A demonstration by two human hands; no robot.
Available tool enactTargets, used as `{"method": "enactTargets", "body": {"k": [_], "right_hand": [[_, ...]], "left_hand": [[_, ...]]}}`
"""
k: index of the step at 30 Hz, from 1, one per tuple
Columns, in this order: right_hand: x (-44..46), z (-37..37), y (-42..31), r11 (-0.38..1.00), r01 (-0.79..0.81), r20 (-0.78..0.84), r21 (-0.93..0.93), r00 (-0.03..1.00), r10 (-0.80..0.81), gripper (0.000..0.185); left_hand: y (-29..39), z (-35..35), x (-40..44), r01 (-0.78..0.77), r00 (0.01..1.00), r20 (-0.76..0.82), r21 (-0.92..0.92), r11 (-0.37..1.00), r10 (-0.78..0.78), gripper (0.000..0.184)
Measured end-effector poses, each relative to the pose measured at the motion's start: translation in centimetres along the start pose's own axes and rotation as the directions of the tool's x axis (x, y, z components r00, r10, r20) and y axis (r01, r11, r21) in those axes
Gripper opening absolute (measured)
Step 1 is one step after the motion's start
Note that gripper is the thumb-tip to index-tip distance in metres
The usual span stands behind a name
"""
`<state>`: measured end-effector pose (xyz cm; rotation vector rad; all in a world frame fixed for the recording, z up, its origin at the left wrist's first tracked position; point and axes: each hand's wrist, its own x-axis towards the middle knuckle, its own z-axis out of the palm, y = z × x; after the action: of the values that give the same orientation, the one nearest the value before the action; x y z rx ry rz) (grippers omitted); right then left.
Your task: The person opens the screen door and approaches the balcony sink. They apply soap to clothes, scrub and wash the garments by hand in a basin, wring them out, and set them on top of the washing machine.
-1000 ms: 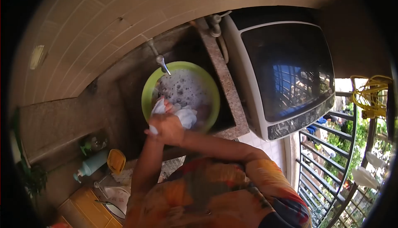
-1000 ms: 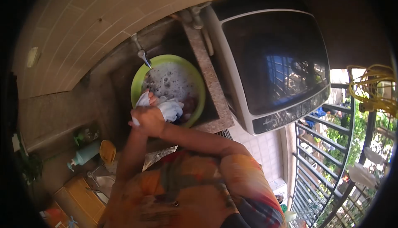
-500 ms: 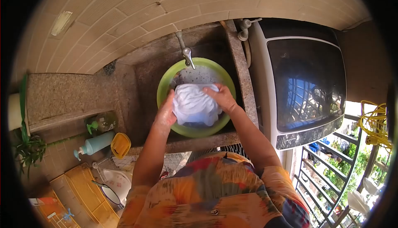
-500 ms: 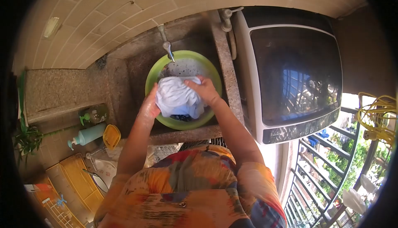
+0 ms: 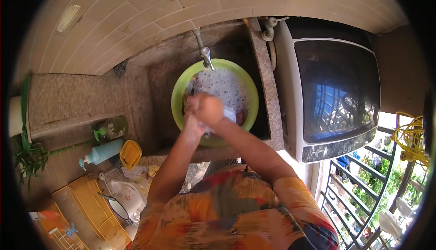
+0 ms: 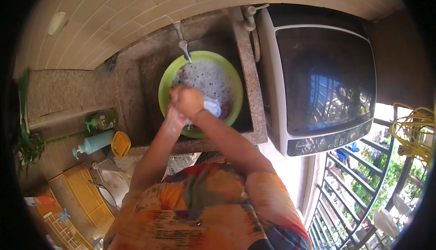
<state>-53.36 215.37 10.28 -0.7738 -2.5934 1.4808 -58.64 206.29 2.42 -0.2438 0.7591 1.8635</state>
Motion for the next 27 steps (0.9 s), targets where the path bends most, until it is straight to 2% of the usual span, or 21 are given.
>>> {"method": "enactTargets", "body": {"k": [2, 3, 6, 9, 10, 11, 12, 13, 14, 16, 17, 18, 19, 20, 21, 22, 25, 27], "right_hand": [[0.2, 1.1, 0.8, 0.989, 0.144, -0.217, -0.018, 0.965, -0.144, 0.019], [0.2, 1.4, 1.1, 0.977, 0.209, -0.320, -0.040, 0.924, -0.211, 0.020], [-3.1, 1.6, -1.1, 0.895, 0.443, -0.335, 0.051, 0.852, -0.403, 0.017], [-4.0, 2.2, -1.0, 0.790, 0.609, -0.371, 0.064, 0.750, -0.548, 0.012], [-2.8, 2.2, 0.4, 0.886, 0.462, -0.281, 0.025, 0.854, -0.438, 0.012], [-0.9, 1.7, 2.3, 0.951, 0.307, -0.195, -0.027, 0.932, -0.306, 0.012], [0.4, 0.3, 3.3, 0.993, 0.111, -0.220, 0.050, 0.970, -0.098, 0.015], [1.4, -0.5, 5.6, 0.989, 0.138, -0.220, -0.055, 0.964, -0.147, 0.017], [1.3, -2.7, 4.7, 0.996, -0.051, -0.075, -0.070, 0.996, 0.046, 0.018], [1.3, -3.5, 5.1, 0.982, -0.190, 0.018, 0.001, 0.982, 0.189, 0.019], [1.5, -3.2, 6.1, 0.958, -0.183, 0.049, 0.220, 0.983, 0.177, 0.023], [1.7, -3.0, 6.6, 0.885, -0.175, 0.074, 0.431, 0.985, 0.158, 0.028], [1.8, -2.8, 7.1, 0.765, -0.163, 0.094, 0.623, 0.987, 0.133, 0.034], [1.9, -2.8, 7.7, 0.762, -0.167, 0.165, 0.625, 0.983, 0.080, 0.034], [1.5, -4.4, 6.0, 0.759, -0.174, 0.235, 0.628, 0.972, 0.028, 0.035], [1.3, -5.4, 5.1, 0.756, -0.179, 0.303, 0.629, 0.952, -0.027, 0.036], [0.9, -4.0, 6.9, 0.582, -0.074, 0.241, 0.810, 0.946, -0.215, 0.044], [-0.6, -4.9, 7.2, 0.770, -0.232, 0.473, 0.594, 0.875, -0.101, 0.054]], "left_hand": [[0.0, 0.9, -0.9, -0.055, 0.953, -0.286, 0.149, 0.987, 0.096, 0.048], [0.4, 1.6, -1.4, -0.011, 0.961, -0.274, 0.071, 0.997, 0.030, 0.048], [-0.3, -2.2, -1.2, -0.124, 0.992, -0.006, 0.124, 0.984, 0.126, 0.046], [-1.4, -6.9, -0.5, -0.243, 0.944, 0.266, 0.156, 0.957, 0.196, 0.044], [-1.4, -7.4, -0.6, -0.286, 0.911, 0.351, 0.160, 0.945, 0.217, 0.043], [-0.5, 0.5, -2.5, -0.090, 0.991, -0.079, 0.162, 0.983, 0.104, 0.041], [0.0, 1.2, -1.7, 0.063, 0.950, -0.313, 0.219, 0.974, 0.009, 0.039], [0.9, 2.6, -2.0, 0.090, 0.942, -0.334, 0.311, 0.946, 0.020, 0.040], [2.0, 4.1, -2.7, 0.124, 0.934, -0.356, 0.399, 0.909, 0.029, 0.040], [4.0, 5.8, -3.6, 0.088, 0.975, -0.222, 0.303, 0.949, -0.020, 0.038], [4.6, 6.3, -3.9, 0.076, 0.988, -0.151, 0.252, 0.965, -0.039, 0.037], [4.9, 6.6, -4.3, 0.076, 0.995, -0.093, 0.522, 0.850, -0.032, 0.037], [5.0, 6.8, -4.9, 0.054, 0.998, -0.036, 0.749, 0.661, -0.041, 0.037], [5.1, 6.9, -5.2, 0.014, 0.998, 0.015, 0.910, 0.415, -0.067, 0.038], [5.2, 7.0, -5.0, 0.000, 0.986, 0.048, 0.958, 0.286, -0.159, 0.036], [5.2, 6.9, -4.9, 0.016, 0.995, 0.017, 0.946, 0.323, -0.099, 0.036], [5.7, 8.5, -5.2, 0.016, 0.995, -0.058, 0.891, 0.454, 0.078, 0.031], [6.6, 9.5, -5.8, -0.096, 0.984, -0.019, 0.777, 0.622, 0.176, 0.029]]}}
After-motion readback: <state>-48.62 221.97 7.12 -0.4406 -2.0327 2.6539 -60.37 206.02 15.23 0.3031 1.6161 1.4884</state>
